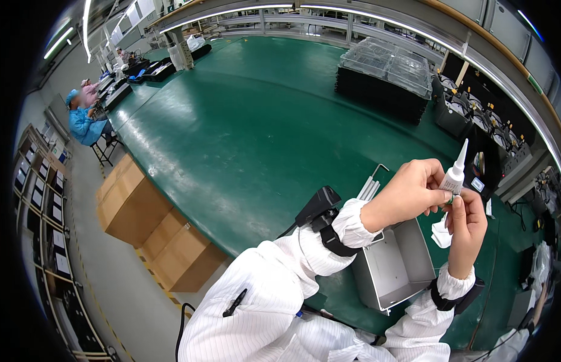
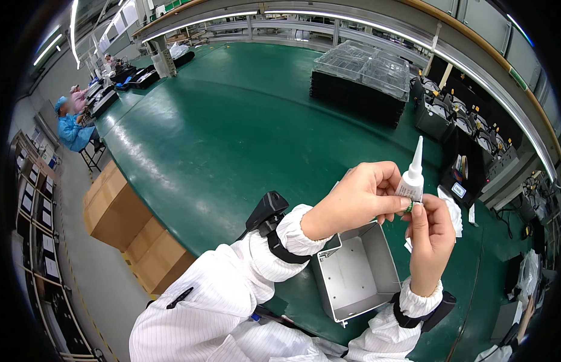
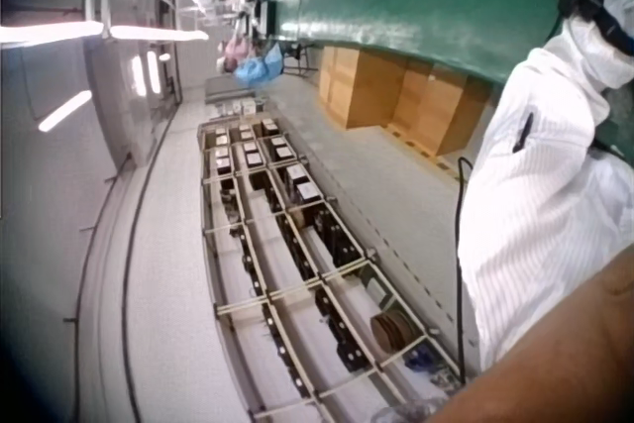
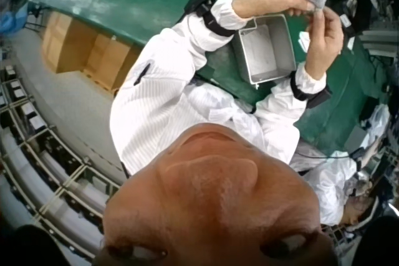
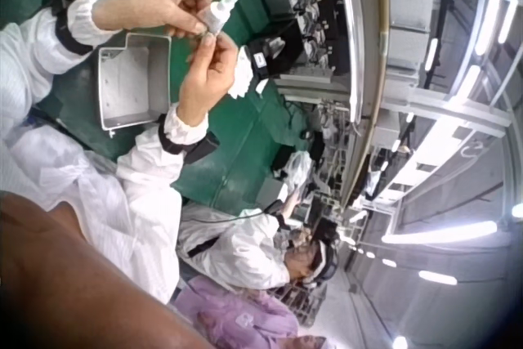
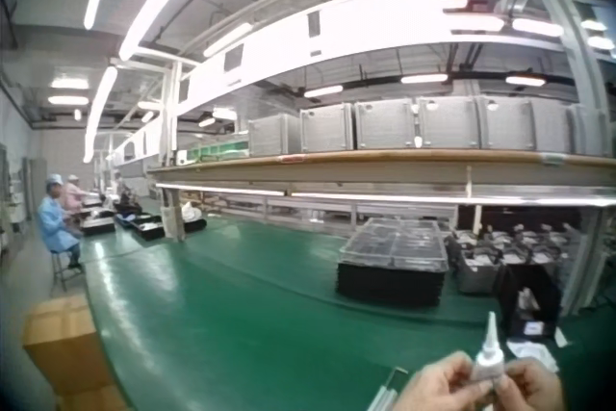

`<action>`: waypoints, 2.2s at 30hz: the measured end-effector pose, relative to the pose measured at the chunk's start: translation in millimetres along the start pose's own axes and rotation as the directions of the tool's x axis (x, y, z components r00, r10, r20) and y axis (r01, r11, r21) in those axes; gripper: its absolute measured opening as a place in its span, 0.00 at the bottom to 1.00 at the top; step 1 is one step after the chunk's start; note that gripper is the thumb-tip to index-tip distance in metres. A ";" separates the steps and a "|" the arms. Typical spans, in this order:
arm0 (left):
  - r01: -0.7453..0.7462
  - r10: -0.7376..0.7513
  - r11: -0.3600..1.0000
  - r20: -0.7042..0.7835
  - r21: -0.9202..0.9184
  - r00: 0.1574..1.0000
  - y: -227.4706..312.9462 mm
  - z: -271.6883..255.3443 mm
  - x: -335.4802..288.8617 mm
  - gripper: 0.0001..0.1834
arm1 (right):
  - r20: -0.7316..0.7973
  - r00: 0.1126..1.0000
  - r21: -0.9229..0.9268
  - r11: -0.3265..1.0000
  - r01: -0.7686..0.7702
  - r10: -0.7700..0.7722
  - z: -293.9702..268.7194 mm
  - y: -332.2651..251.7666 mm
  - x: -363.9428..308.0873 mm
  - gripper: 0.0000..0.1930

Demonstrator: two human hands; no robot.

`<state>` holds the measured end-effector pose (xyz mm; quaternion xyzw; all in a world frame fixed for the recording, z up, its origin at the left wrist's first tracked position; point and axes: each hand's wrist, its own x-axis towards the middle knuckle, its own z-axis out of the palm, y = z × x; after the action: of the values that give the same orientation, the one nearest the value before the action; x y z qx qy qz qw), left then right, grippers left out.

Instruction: Applying industrial sealant or glue from a tube to the inner seams of a small metal enclosure.

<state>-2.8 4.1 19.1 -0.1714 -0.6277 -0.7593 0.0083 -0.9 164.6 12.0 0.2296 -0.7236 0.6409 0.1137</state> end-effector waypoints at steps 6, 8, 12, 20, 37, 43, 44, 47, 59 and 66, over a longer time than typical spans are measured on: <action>0.041 -0.026 0.987 0.096 -0.156 0.995 -3.8 -10.6 1.7 0.09 | 0.072 0.972 -0.154 0.961 0.231 -0.223 -15.4 10.8 1.8 0.09; 0.061 -0.039 0.980 0.118 -0.190 0.992 -2.7 -12.9 0.5 0.09 | 0.130 0.953 -0.251 0.921 0.298 -0.273 -13.2 7.1 2.6 0.10; 0.071 -0.045 0.980 0.140 -0.186 0.989 -3.4 -13.8 1.1 0.09 | 0.164 0.922 -0.439 0.811 0.386 -0.350 -11.9 -0.1 0.9 0.11; 0.059 -0.035 0.986 0.151 -0.157 0.988 -5.4 -10.8 -4.9 0.08 | 0.215 0.877 -0.483 0.733 0.479 -0.431 -9.6 -3.3 -4.4 0.10; 0.156 -0.128 0.966 0.143 -0.205 0.981 5.0 -7.4 -0.1 0.06 | 0.243 0.764 -0.302 0.702 0.645 -0.598 -18.8 8.6 13.0 0.12; 0.108 -0.087 0.984 0.144 -0.142 0.986 -4.1 0.5 -3.3 0.09 | 0.263 0.799 -0.381 0.703 0.601 -0.541 -24.9 8.0 7.8 0.11; 0.099 -0.080 0.986 0.136 -0.136 0.988 -3.7 -0.2 -4.5 0.09 | 0.266 0.792 -0.373 0.699 0.610 -0.549 -22.8 9.4 10.7 0.11; 0.023 -0.015 0.987 0.052 -0.159 0.999 -5.3 3.1 -4.8 0.11 | 0.237 0.786 -0.310 0.722 0.618 -0.571 -19.2 14.2 11.0 0.10; -0.261 0.268 0.960 -0.058 0.103 0.962 -2.4 17.7 -13.4 0.08 | 0.198 0.950 -0.313 0.903 0.293 -0.240 -18.0 -6.4 1.1 0.15; -0.358 0.372 0.914 -0.045 0.191 0.927 -0.2 22.2 -16.4 0.07 | 0.187 0.944 -0.136 0.944 0.300 -0.273 -19.6 -6.9 -0.6 0.13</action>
<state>18.1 22.1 17.8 -0.2537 -0.6495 -0.6910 0.1904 0.4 183.5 20.7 0.3751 -0.7391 0.5350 0.1636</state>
